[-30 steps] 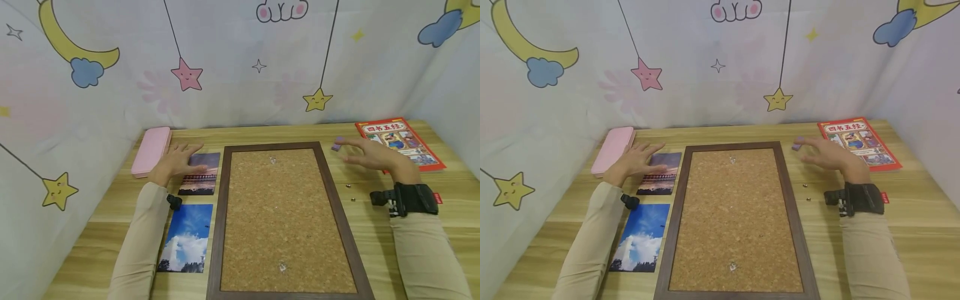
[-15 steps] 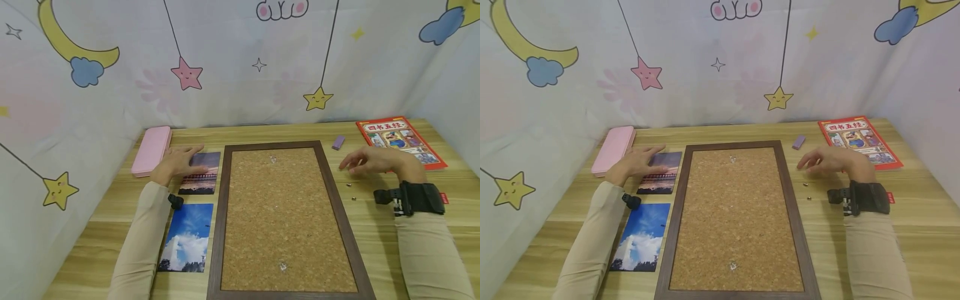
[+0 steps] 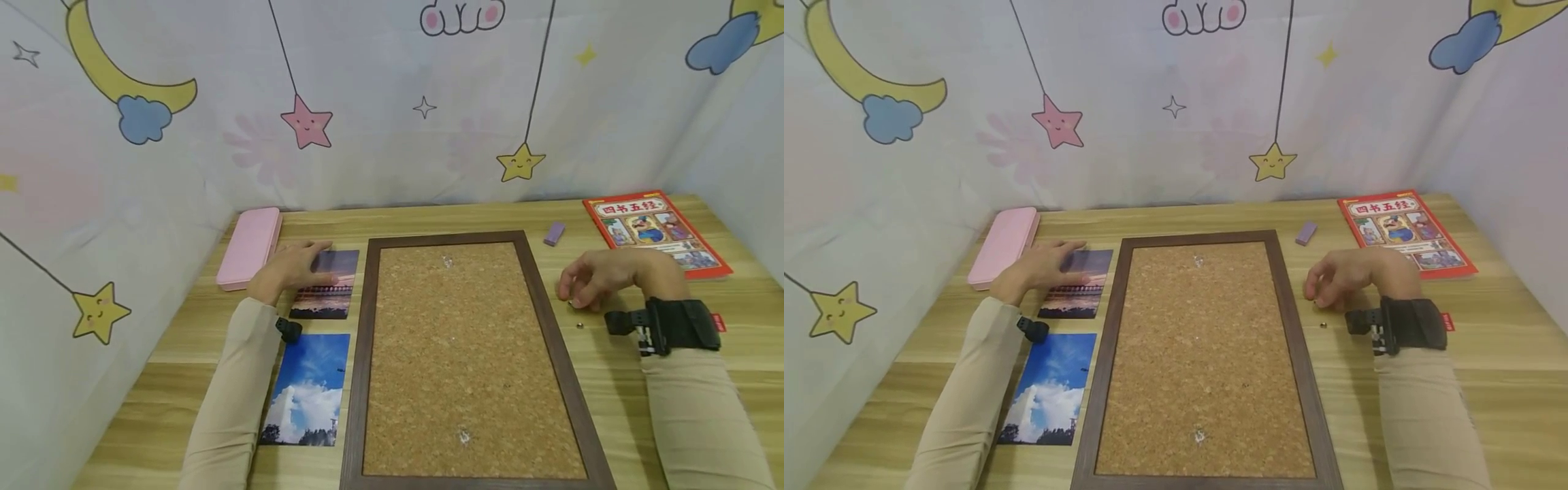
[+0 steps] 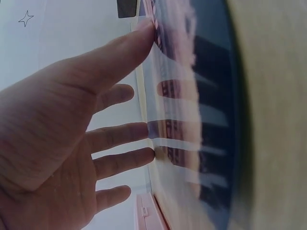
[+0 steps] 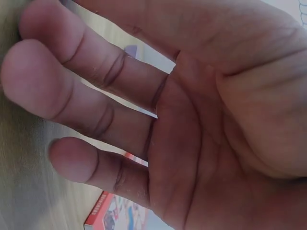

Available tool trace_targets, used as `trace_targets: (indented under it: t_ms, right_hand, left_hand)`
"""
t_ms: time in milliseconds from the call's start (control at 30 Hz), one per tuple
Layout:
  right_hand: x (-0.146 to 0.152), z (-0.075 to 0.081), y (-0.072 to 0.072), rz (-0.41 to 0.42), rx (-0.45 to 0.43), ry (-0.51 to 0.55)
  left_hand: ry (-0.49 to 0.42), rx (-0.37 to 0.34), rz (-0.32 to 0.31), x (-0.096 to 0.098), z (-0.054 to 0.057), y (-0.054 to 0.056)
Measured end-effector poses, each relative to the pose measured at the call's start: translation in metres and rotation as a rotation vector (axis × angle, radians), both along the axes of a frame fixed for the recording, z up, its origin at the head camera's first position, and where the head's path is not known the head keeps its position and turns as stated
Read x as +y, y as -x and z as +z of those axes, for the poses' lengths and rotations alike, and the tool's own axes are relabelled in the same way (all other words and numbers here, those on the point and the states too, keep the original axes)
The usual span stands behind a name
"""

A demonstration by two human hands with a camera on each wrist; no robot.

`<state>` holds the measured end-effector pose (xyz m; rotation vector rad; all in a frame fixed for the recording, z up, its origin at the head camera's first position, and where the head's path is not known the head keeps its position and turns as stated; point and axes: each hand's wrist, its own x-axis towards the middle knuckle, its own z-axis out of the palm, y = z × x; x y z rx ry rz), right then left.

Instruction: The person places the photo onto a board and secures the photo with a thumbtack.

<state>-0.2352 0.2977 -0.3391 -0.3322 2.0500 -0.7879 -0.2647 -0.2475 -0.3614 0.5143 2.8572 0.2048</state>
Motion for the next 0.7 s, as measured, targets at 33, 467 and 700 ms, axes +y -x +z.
trace_targets:
  t_ms: [33,467,700]
  right_hand:
    - [-0.001,0.0,-0.001,-0.002,-0.009,-0.005]
    - [-0.011,0.0,-0.002,0.062,0.039,-0.062]
    - [-0.011,0.001,-0.002,0.079,0.052,-0.072]
  left_hand:
    - [-0.003,0.001,-0.004,0.001,0.0,-0.001]
    - [-0.044,-0.013,0.053,0.0,0.003,-0.006]
    - [-0.106,0.021,0.101,0.002,0.003,-0.007]
